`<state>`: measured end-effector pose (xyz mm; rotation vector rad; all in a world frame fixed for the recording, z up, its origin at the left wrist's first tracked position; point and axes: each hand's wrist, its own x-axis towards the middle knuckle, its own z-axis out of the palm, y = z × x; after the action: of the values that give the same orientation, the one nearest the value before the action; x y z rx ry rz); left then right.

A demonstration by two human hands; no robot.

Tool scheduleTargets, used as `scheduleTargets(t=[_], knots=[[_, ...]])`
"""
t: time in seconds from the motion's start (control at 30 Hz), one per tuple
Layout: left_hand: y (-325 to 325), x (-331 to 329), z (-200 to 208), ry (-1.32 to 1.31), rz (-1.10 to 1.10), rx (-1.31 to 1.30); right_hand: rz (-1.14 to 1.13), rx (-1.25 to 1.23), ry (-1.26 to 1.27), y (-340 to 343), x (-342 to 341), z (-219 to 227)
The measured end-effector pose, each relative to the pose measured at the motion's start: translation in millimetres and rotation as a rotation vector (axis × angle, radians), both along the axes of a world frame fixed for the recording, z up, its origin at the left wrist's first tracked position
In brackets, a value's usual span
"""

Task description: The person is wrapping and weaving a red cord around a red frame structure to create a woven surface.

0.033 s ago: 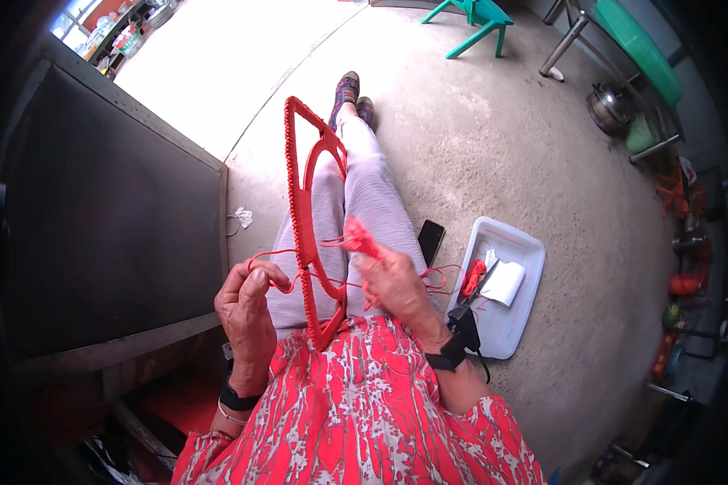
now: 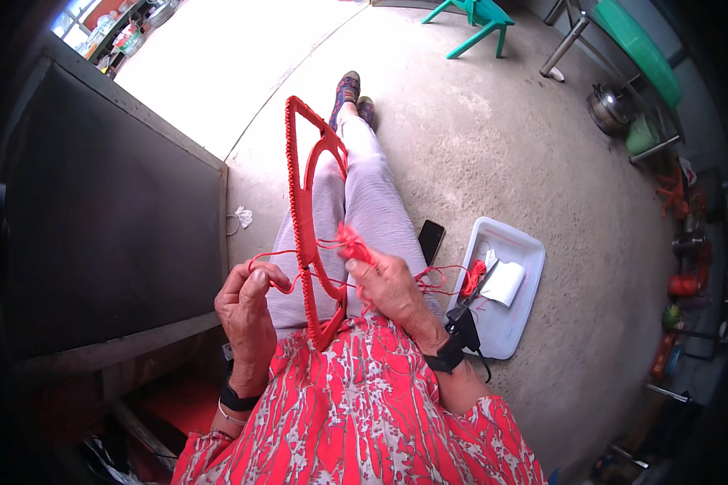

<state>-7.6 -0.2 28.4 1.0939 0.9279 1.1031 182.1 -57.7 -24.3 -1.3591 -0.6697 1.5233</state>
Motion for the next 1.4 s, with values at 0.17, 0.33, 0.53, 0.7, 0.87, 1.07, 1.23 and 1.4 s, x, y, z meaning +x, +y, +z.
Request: scheduleTargets(t=[0.17,0.33,0.53,0.7,0.87,1.07,1.23,1.4], knots=[[1,-3,0,-0.001,-0.001,-0.022,0.255,-0.139,0.076,-23,9,24],[7,1,-5,-0.045,-0.018,-0.032,0.005,-0.160,0.185,-50,33,32],[2,13,-13,0.008,-0.068,-0.108,-0.212,0.138,0.319,-68,62,44],[-5,16,-32,-0.029,-0.082,-0.207,-0.361,0.141,0.212,-75,75,38],[-6,19,-32,-0.224,-0.231,-0.469,-0.549,0.141,0.279,-87,86,31],[-6,29,-24,-0.507,-0.336,-0.709,-0.653,0.216,0.334,-98,101,27],[-5,31,-33,-0.652,-0.402,-0.812,-0.733,0.314,0.393,-102,118,26],[-6,31,-30,-0.685,-0.373,-0.851,-0.742,0.309,0.390,-98,116,27]])
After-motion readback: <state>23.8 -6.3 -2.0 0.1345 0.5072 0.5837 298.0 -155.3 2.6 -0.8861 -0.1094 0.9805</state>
